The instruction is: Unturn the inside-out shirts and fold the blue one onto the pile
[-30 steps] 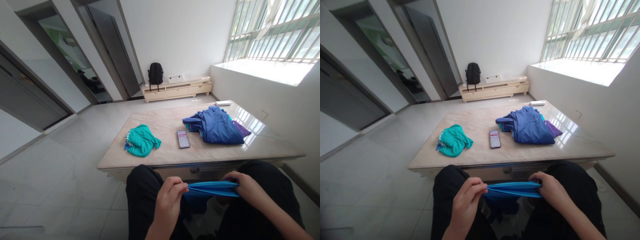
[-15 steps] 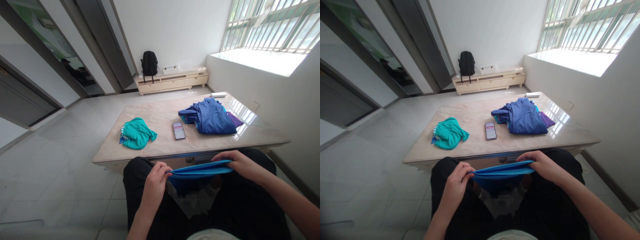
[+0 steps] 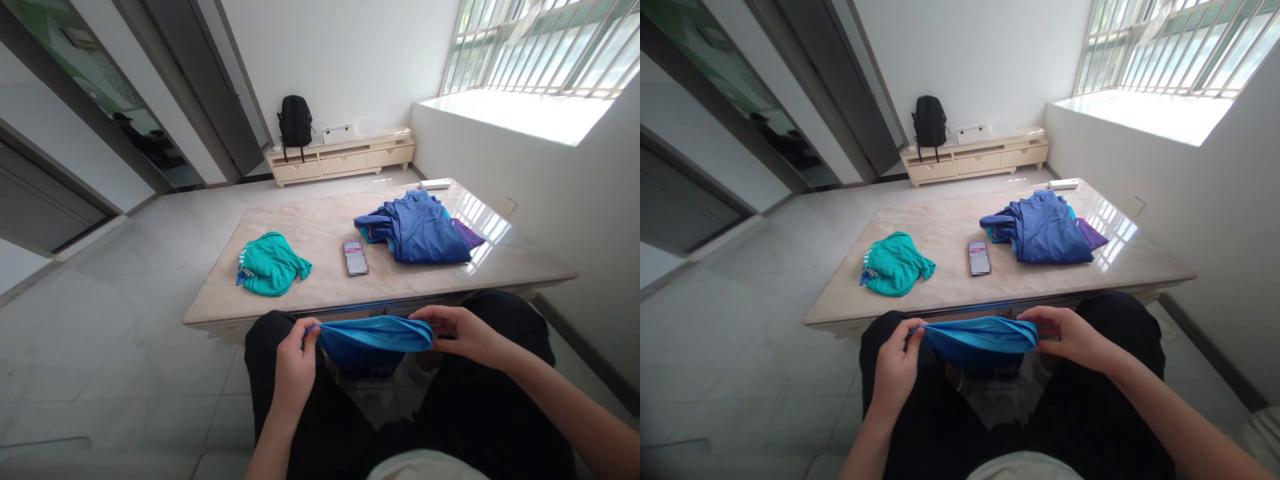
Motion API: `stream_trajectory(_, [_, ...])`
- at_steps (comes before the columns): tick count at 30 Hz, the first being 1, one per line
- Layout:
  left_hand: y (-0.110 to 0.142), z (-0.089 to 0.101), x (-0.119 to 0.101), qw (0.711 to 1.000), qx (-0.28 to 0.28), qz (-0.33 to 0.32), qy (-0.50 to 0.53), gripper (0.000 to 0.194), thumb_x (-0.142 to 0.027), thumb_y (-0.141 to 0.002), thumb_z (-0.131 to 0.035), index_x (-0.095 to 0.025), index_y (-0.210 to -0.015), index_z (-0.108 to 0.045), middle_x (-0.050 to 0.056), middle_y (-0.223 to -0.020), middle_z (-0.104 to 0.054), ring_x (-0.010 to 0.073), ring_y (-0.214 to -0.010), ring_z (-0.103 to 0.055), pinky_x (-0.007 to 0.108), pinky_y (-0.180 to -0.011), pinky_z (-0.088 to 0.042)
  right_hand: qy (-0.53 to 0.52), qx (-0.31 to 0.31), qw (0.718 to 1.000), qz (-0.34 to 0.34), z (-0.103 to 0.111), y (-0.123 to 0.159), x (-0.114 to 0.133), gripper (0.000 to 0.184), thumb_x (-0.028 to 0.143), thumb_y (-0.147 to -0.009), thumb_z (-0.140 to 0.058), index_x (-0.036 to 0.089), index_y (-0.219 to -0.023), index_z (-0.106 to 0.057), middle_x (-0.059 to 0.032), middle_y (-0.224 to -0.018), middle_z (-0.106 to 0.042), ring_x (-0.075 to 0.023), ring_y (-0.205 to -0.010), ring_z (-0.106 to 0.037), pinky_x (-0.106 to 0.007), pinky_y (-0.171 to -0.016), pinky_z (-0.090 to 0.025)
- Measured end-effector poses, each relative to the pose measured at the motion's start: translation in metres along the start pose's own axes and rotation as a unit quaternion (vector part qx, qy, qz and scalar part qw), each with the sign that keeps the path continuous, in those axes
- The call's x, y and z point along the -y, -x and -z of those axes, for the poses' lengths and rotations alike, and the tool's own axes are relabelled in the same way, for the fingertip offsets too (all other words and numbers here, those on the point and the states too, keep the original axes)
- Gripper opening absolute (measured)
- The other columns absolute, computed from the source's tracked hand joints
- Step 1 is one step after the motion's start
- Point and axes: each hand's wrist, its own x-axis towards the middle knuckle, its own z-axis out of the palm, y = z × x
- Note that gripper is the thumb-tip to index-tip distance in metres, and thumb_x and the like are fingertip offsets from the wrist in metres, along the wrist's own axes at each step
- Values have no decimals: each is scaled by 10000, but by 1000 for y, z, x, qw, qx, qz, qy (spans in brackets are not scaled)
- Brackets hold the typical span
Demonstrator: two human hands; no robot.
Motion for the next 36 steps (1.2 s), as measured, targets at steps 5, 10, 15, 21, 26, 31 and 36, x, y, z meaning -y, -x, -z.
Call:
stream_trajectory(5, [-1,0,7,1000,-5,28,2,312,-456,-992,-555,-183,-973,-706,41,-877,-748,196,-792,-703,258,-770,-530,104,-96,989,39,-11,-7,-8,305,223,-839,-665,177,-1137,-713,-79,-1089,-765,-229,-999,-735,-351,-913,-585])
stream_trajectory(10, [0,-1,15,999,8,45,20,337,-489,-981,-561,-189,-971,-714,43,-882,-750,204,-782,-705,276,-786,-545,94,-128,985,61,-15,-10,-11,223,384,-884,-701,186,-976,-746,-41,-890,-762,-189,-808,-721,-279,-740,-579])
stream_trajectory(15, [2,-3,23,998,13,46,34,308,-472,-977,-581,-200,-978,-726,44,-921,-761,209,-824,-717,285,-814,-550,24,-161,985,50,-22,-12,-8,309,485,-876,-718,177,-862,-740,-18,-711,-717,-156,-613,-675,-252,-606,-538])
stream_trajectory(21, [1,1,26,999,-5,23,27,245,-430,-962,-624,-221,-970,-752,30,-929,-772,203,-862,-725,272,-825,-550,-58,-277,958,38,-23,-11,-8,398,533,-854,-737,149,-955,-747,-31,-560,-702,-161,-508,-650,-251,-553,-515])
stream_trajectory(26, [0,2,23,1000,-9,-21,13,237,-352,-1000,-558,-224,-983,-757,39,-957,-756,201,-908,-715,272,-848,-543,-60,-294,953,40,-26,-10,-7,402,534,-856,-738,144,-955,-744,-33,-544,-696,-159,-488,-645,-251,-544,-528])
stream_trajectory(31, [1,2,20,999,-8,-33,19,235,-337,-1002,-553,-222,-969,-755,41,-946,-746,196,-905,-712,264,-839,-541,-85,-271,957,62,-27,-6,-4,388,509,-861,-743,154,-1016,-718,-39,-586,-715,-178,-530,-679,-271,-564,-579])
stream_trajectory(36, [7,-2,18,999,11,-10,49,248,-387,-989,-578,-214,-937,-748,29,-867,-747,178,-776,-707,246,-747,-552,-149,-227,960,60,-26,-8,-17,396,423,-779,-840,182,-1070,-722,-67,-839,-779,-214,-735,-750,-321,-701,-643])
